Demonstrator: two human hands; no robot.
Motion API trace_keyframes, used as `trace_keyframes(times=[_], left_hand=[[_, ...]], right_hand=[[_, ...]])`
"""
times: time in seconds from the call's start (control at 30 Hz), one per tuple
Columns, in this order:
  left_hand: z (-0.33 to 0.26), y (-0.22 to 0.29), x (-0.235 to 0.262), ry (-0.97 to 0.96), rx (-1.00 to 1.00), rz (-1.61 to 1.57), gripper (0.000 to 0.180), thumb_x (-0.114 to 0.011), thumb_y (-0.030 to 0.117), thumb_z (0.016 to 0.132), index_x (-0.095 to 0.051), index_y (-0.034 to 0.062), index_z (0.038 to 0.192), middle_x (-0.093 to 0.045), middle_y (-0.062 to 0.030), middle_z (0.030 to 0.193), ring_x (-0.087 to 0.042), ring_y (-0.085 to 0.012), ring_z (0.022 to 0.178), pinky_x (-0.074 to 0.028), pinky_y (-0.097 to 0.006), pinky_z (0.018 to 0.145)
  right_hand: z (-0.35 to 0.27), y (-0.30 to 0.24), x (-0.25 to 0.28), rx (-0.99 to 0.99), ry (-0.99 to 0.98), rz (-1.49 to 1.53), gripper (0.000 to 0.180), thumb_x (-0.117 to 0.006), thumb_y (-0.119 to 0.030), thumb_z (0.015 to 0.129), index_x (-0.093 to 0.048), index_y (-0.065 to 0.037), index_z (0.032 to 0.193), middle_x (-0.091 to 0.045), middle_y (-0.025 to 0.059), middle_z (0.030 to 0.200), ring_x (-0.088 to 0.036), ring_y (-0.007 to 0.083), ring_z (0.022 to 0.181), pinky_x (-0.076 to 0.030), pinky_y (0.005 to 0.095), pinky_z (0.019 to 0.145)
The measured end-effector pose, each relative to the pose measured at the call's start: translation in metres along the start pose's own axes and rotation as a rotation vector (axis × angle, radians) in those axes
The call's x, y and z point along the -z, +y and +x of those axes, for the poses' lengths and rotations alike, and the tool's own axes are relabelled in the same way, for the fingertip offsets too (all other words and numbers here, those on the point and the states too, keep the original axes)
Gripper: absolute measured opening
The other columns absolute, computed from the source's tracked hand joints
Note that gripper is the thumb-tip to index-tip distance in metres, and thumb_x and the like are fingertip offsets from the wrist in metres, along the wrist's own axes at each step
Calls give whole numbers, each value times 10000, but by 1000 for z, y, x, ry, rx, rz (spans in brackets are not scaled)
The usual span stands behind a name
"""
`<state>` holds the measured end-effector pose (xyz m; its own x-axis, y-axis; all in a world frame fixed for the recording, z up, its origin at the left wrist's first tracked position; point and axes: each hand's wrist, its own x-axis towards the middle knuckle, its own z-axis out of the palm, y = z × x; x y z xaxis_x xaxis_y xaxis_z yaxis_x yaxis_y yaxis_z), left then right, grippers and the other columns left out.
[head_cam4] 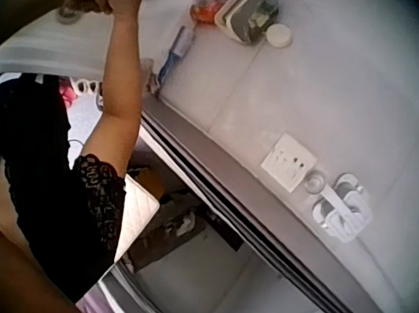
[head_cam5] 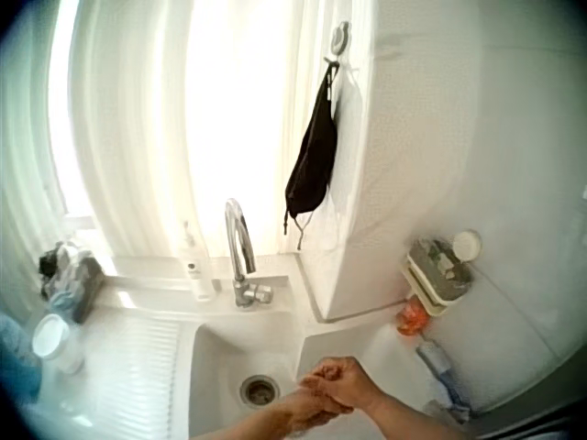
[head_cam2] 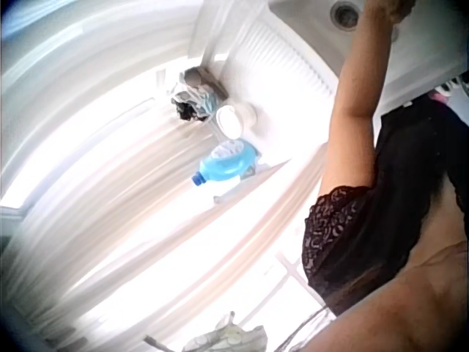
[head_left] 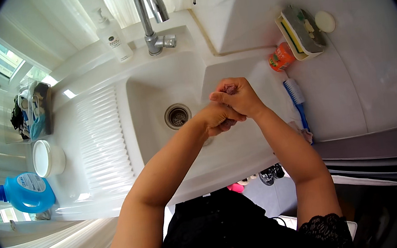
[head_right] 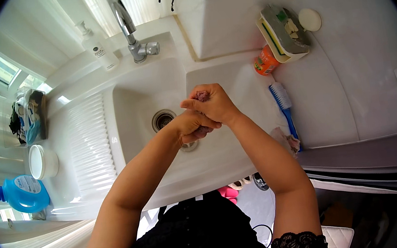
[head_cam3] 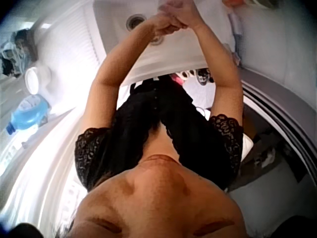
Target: The person washes a pink cloth in a sink, wrings it out, and then uses it to wipe the glass and frames of a large window. The person cleans the window surface and the surrounding frame thoroughly.
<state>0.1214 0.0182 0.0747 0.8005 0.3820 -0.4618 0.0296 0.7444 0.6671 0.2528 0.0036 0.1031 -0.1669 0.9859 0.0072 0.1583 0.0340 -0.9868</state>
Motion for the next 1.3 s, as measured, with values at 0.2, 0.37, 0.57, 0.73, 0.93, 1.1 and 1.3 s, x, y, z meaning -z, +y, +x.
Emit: trace_keyframes(times=[0.2,0.37,0.57,0.73,0.93,1.1,1.3], left_hand=[[3,1,-27,120,-17,161,252,-733,-9,707,-581,104,873,-572,-8,697,-480,-77,544,-269,-226,409],[-2,-5,-17,141,-45,269,149,-667,13,788,-571,98,866,-556,-19,689,-432,-86,513,-264,-241,407],[-28,-16,2,338,-199,339,146,-640,39,732,-550,64,844,-553,-29,670,-494,-116,568,-366,-276,469],[-38,-39,36,673,-486,897,147,-668,123,748,-577,67,849,-569,-23,681,-553,-151,620,-446,-295,560],[-64,-22,64,525,-65,428,372,-711,337,784,-621,114,1068,-684,-44,921,-661,-232,846,-510,-396,712],[-108,-4,74,438,-407,-60,584,-637,403,901,-436,93,1354,-584,-74,1257,-602,-221,1107,-531,-392,852],[-87,1,94,340,-635,-591,530,-385,452,1012,-388,113,1420,-480,-102,1404,-463,-305,1298,-394,-497,1045]], right_hand=[[-9,8,6,-88,152,3,471,-699,-308,904,-445,-75,582,-395,-62,549,-350,39,530,-304,244,471],[-4,16,-11,-30,194,-47,489,-648,-278,923,-428,-35,561,-365,-40,514,-317,64,518,-290,278,464],[11,15,-48,85,153,-163,424,-623,-175,884,-430,21,562,-341,30,498,-289,118,508,-304,320,472],[25,15,-84,115,74,-178,361,-594,-144,857,-433,26,582,-316,93,506,-265,198,517,-322,354,488],[50,24,-95,-267,94,340,391,-675,-276,873,-536,-20,612,-508,29,570,-444,127,545,-388,308,540],[75,37,-71,-220,352,146,386,-733,-371,834,-627,-26,971,-622,62,944,-565,143,820,-460,291,721],[153,-12,-73,-3,504,-232,549,-775,-386,759,-624,-28,1147,-628,166,1146,-629,247,984,-509,354,829]])
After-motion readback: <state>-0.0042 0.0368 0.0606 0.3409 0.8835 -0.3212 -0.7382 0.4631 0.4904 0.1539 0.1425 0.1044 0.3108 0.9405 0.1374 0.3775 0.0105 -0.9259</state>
